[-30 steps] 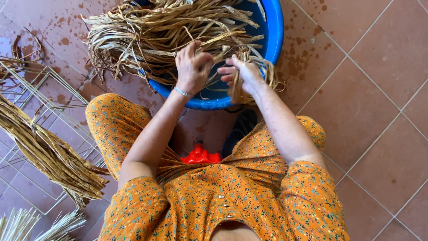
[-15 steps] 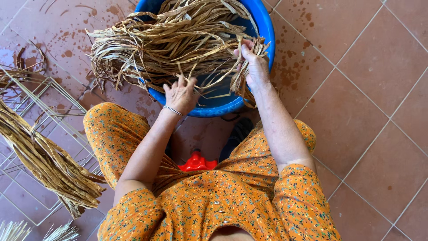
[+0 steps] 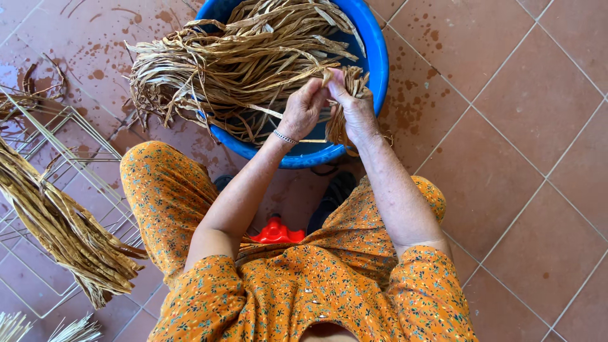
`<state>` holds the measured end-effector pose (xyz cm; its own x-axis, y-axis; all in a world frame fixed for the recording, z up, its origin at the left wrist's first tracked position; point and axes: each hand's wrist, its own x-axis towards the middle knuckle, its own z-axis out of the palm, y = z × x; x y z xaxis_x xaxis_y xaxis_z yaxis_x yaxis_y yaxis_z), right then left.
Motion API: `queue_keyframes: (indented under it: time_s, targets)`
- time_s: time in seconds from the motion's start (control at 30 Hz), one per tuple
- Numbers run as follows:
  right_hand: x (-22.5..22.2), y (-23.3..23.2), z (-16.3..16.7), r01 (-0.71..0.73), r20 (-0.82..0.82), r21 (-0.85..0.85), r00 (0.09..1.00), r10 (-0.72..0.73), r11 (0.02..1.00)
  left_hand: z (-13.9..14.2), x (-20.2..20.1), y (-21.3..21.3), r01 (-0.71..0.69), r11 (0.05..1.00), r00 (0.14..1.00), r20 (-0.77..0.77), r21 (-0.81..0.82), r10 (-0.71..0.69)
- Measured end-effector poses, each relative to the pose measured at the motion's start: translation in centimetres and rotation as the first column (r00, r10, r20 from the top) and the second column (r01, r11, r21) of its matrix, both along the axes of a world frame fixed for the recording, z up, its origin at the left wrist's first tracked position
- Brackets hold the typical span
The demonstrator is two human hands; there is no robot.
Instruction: The person sits on a small red stool and processes dried plant strips from a blue basin. They repeatedly pull apart the strips by hand, occasionally using scissors to trim them, and place the processed pieces onto a metal drying rack beside them.
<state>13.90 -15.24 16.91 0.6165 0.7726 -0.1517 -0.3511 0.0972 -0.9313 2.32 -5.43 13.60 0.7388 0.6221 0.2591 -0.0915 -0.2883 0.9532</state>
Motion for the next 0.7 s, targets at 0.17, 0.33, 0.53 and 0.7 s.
queue_keyframes:
  time_s: [0.17, 0.33, 0.53, 0.7]
  targets:
    - [-0.5, -0.3, 1.3, -0.028, 0.032, 0.018, 0.999, 0.027, 0.999, 1.1, 0.2, -0.1, -0.021, 0.991, 0.998, -0.048, 0.136, 0.028]
    - [-0.1, 0.0, 0.5, 0.108, 0.109, 0.042, 0.988, -0.112, 0.993, 1.3, 1.8, -1.1, -0.063, 0.977, 0.992, -0.098, 0.203, 0.084]
    - [3.9, 0.1, -1.5, 0.280, 0.054, 0.030, 0.958, -0.282, 0.959, -0.1, 4.4, -2.6, 0.014, 0.949, 0.982, -0.185, 0.315, 0.047]
    - [8.4, -1.2, -2.2, 0.380, -0.192, -0.120, 0.897, -0.397, 0.917, 0.1, 5.0, -4.4, 0.126, 0.878, 0.982, -0.185, 0.461, -0.044]
